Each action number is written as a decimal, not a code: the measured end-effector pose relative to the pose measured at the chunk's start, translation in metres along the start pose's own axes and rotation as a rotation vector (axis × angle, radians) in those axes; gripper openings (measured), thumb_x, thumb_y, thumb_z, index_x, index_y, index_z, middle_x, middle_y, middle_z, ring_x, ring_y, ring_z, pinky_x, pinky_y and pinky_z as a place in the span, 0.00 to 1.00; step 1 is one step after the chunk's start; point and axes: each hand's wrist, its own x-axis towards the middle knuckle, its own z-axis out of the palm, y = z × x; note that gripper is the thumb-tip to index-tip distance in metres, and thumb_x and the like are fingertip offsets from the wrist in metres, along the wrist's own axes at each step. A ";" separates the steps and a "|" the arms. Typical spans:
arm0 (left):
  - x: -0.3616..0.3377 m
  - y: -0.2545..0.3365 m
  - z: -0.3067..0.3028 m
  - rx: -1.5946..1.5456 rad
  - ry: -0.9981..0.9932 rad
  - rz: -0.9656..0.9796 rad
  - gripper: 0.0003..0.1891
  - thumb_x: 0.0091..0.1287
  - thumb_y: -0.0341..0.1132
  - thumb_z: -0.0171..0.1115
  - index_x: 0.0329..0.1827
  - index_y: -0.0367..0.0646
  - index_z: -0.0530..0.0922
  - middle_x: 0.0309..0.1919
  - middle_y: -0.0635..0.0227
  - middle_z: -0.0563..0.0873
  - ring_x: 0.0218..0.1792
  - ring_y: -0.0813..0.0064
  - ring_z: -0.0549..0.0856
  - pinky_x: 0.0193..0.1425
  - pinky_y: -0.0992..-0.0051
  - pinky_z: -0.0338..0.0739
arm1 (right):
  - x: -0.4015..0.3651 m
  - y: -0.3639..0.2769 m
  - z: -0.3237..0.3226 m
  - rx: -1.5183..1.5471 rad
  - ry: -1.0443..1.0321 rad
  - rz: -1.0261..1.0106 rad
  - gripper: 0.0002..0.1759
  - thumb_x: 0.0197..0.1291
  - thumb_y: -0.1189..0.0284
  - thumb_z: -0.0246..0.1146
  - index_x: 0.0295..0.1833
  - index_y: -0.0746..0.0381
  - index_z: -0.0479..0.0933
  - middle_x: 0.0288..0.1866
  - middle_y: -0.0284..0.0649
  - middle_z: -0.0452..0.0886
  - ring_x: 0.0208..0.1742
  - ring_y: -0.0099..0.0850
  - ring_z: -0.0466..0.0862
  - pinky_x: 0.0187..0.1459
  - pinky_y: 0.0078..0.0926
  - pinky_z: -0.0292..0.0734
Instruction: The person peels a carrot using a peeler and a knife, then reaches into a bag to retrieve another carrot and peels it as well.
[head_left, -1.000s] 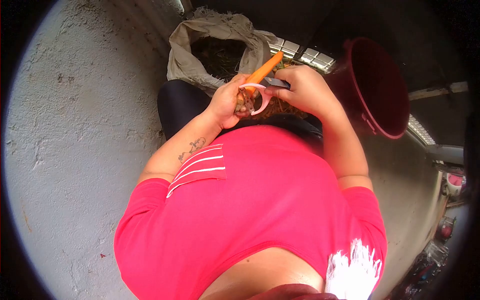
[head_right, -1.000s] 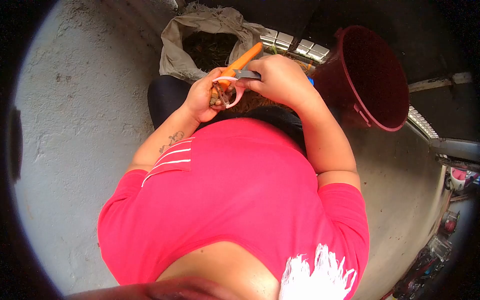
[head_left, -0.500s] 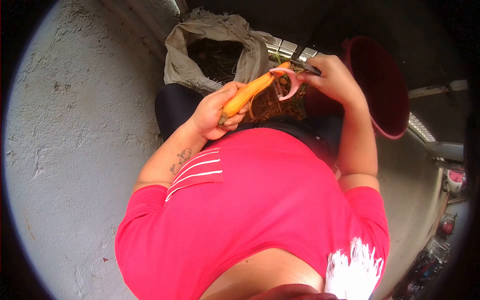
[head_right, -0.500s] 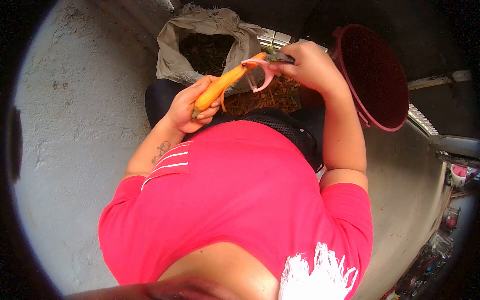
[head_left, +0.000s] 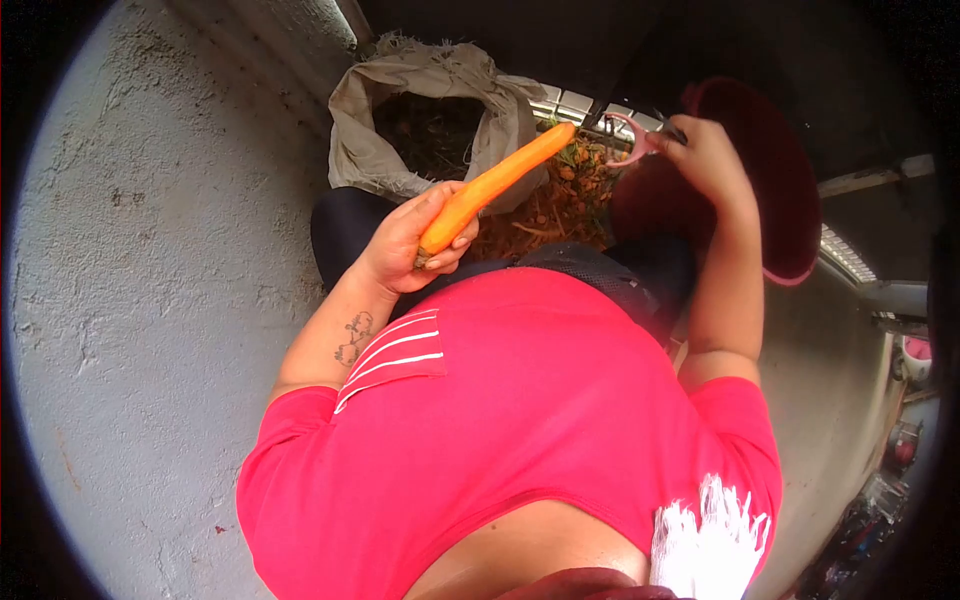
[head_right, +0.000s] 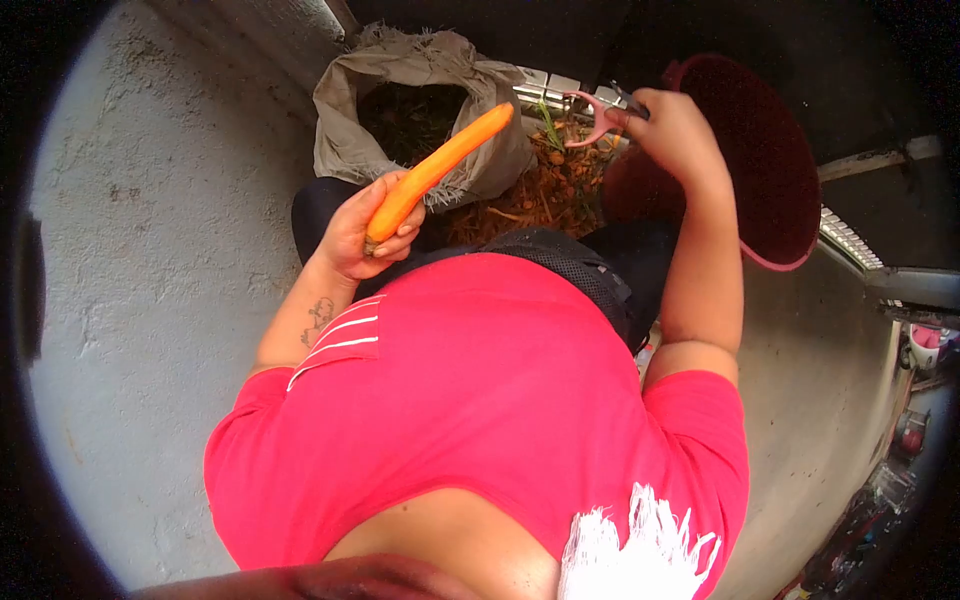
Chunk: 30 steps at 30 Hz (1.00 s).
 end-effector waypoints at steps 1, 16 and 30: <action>0.005 -0.002 -0.003 0.005 -0.034 0.017 0.26 0.76 0.55 0.52 0.62 0.42 0.71 0.32 0.66 0.74 0.18 0.85 0.69 0.21 0.86 0.63 | -0.008 -0.006 0.003 0.077 0.047 -0.015 0.15 0.57 0.64 0.70 0.39 0.67 0.83 0.30 0.54 0.83 0.32 0.42 0.86 0.36 0.37 0.75; 0.025 -0.045 -0.015 0.199 0.254 0.053 0.21 0.75 0.49 0.56 0.59 0.42 0.75 0.40 0.70 0.79 0.31 0.82 0.82 0.32 0.86 0.74 | -0.070 -0.096 0.086 -0.010 0.038 -0.175 0.08 0.56 0.74 0.66 0.40 0.66 0.79 0.41 0.50 0.82 0.48 0.50 0.81 0.47 0.45 0.77; 0.013 -0.034 -0.020 0.708 0.255 0.311 0.16 0.75 0.43 0.57 0.52 0.37 0.78 0.43 0.64 0.81 0.29 0.79 0.79 0.33 0.81 0.75 | -0.066 -0.078 0.075 0.275 0.322 -0.088 0.17 0.67 0.72 0.60 0.59 0.66 0.74 0.47 0.52 0.83 0.45 0.51 0.82 0.46 0.43 0.77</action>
